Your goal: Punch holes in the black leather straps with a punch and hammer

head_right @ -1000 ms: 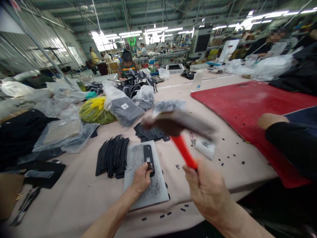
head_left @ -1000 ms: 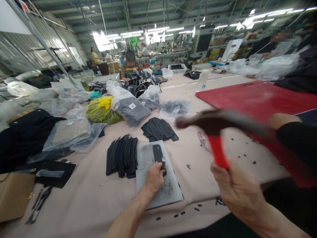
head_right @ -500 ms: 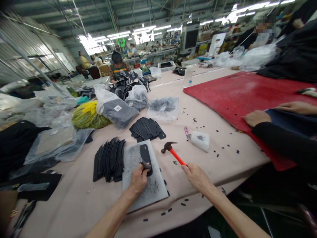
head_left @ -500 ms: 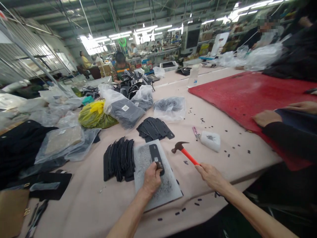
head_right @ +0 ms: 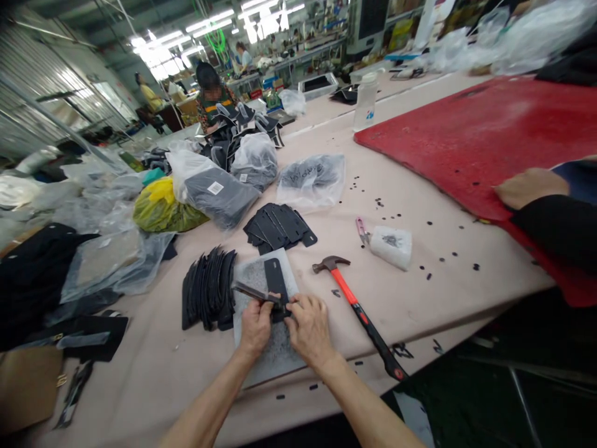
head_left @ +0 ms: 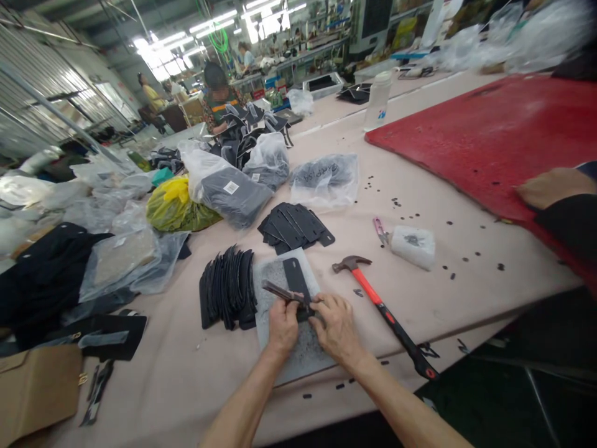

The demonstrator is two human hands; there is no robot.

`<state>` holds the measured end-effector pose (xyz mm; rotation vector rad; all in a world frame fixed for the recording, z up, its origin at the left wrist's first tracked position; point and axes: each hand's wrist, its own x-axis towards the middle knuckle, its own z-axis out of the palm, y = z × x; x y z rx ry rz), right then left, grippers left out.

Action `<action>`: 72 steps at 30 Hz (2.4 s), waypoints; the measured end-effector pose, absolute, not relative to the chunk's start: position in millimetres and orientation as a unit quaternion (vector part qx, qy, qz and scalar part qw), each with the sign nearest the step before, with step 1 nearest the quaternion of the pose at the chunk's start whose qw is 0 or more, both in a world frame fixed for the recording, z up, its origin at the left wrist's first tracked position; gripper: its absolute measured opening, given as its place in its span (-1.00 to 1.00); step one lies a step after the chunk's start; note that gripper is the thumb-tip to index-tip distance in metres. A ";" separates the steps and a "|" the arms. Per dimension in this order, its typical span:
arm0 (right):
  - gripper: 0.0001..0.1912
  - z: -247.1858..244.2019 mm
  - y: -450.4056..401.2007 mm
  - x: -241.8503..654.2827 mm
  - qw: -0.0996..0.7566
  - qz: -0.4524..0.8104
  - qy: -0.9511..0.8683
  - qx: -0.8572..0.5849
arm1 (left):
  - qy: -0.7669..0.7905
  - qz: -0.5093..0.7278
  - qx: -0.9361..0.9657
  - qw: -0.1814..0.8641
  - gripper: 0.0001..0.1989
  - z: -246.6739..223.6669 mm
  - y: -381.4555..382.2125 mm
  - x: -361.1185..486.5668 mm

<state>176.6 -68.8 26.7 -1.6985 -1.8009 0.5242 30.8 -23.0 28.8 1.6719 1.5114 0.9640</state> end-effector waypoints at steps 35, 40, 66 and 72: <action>-0.53 25.9 -51.1 168.4 0.303 0.230 -0.572 -0.727 | 0.561 0.428 0.630 0.324 -0.77 13.3 -15.8 4.4; -0.87 26.9 -43.4 188.2 0.317 0.366 -0.461 -0.743 | 0.569 0.434 0.616 0.328 -0.76 10.1 -15.5 3.7; -0.60 99.5 105.0 160.9 0.496 0.453 -0.405 -0.620 | 0.577 0.413 0.611 0.352 -0.75 9.9 -20.7 7.9; -0.72 141.2 80.6 83.4 0.359 0.306 -0.716 -0.514 | 0.583 0.374 0.621 0.368 -0.80 2.7 -20.9 9.3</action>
